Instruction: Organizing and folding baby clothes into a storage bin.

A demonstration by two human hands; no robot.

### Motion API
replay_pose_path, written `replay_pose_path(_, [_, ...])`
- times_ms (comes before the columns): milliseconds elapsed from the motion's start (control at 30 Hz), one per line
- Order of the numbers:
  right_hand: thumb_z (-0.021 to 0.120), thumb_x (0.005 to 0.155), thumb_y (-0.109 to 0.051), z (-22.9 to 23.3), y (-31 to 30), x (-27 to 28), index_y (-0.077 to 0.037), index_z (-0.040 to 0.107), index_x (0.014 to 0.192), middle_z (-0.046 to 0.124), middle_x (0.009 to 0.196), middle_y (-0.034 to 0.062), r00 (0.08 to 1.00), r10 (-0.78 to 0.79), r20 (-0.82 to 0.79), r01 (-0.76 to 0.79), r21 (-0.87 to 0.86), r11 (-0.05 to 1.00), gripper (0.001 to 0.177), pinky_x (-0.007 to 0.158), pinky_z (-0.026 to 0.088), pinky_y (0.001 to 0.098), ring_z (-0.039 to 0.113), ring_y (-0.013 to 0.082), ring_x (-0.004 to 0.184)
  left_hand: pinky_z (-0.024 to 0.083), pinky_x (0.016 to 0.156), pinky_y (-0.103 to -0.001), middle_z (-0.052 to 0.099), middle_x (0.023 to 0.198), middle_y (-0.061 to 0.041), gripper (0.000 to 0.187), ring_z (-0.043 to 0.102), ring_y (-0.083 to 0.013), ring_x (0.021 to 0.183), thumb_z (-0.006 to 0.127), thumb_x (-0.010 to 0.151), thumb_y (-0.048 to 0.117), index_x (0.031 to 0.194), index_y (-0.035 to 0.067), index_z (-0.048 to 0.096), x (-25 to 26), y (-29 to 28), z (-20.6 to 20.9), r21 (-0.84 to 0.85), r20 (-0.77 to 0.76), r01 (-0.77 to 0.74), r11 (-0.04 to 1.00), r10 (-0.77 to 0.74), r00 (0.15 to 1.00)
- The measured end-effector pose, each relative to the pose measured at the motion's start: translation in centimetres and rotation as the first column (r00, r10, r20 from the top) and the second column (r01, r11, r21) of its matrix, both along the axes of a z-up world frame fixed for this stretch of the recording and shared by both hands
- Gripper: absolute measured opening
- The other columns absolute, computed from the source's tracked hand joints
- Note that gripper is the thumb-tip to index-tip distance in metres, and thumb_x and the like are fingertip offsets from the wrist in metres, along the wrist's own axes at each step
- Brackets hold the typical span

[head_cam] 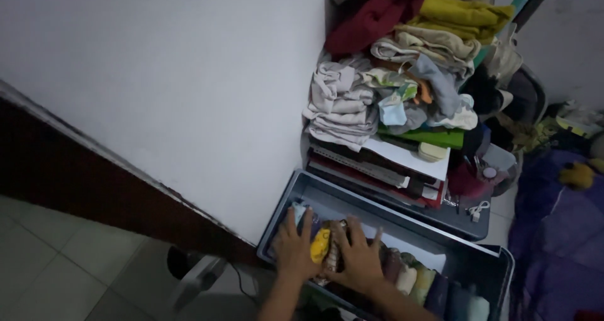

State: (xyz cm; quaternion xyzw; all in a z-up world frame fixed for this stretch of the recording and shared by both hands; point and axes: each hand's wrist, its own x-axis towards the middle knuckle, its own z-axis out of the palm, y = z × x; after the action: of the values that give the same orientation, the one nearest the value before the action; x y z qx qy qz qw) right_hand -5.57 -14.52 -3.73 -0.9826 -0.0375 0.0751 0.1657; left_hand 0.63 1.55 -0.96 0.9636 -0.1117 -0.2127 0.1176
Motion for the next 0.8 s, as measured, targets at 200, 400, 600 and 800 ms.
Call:
replay_pose_path(200, [0.075, 0.079, -0.059, -0.3, 3.1, -1.4, -0.033, 0.012, 0.164, 0.001, 0.169, 0.0242, 0.946, -0.266, -0.185, 0.237, -0.167, 0.957, 0.109, 0.106, -0.001, 0.0844, -0.004, 0.0453, 0.152, 0.05, 0.105, -0.051, 0.016, 0.16, -0.02, 0.146, 0.043, -0.0461, 0.133, 0.1, 0.062, 0.025, 0.162, 0.042, -0.004, 0.6, -1.1, -1.1, -0.002, -0.095, -0.191, 0.982, 0.19, 0.977])
replay_pose_path(400, [0.071, 0.082, -0.06, 0.4, 3.0, -1.1, -0.021, 0.011, 0.159, 0.004, 0.167, 0.0181, 0.949, -0.235, -0.21, 0.202, -0.166, 0.965, 0.106, 0.111, -0.002, 0.0835, -0.004, 0.0429, 0.156, 0.053, 0.102, -0.049, 0.027, 0.155, -0.019, 0.148, 0.05, -0.0405, 0.131, 0.097, 0.066, 0.019, 0.165, 0.035, -0.012, 1.3, -2.2, -3.1, 0.105, -0.163, -0.293, 0.95, 0.307, 0.938])
replay_pose_path(600, [0.079, 0.072, -0.057, -3.6, -1.8, 0.7, -0.018, 0.01, 0.162, 0.012, 0.171, 0.0204, 0.988, -0.108, -0.106, 0.115, 0.059, 0.992, 0.12, 0.117, 0.01, 0.0658, 0.009, 0.0357, 0.154, 0.04, 0.115, -0.056, 0.018, 0.164, -0.022, 0.151, 0.038, -0.0404, 0.145, 0.095, 0.068, 0.047, 0.165, 0.023, -0.018, 3.3, -1.1, 3.0, 0.126, -0.354, -0.111, 0.986, 0.149, 0.923])
replay_pose_path(800, [0.043, 0.101, -0.048, -20.5, -9.5, 10.3, -0.009, 0.051, 0.147, 0.06, 0.144, 0.0197, 0.878, -0.313, -0.363, 0.46, 0.455, 0.762, 0.061, 0.116, 0.039, 0.0383, 0.054, 0.0335, 0.137, 0.035, 0.113, -0.064, 0.013, 0.168, -0.018, 0.12, 0.027, -0.0447, 0.149, 0.084, 0.072, 0.06, 0.163, 0.029, 0.011, 4.2, 0.1, -3.6, -0.188, -0.173, -0.059, 0.98, 0.026, 0.985])
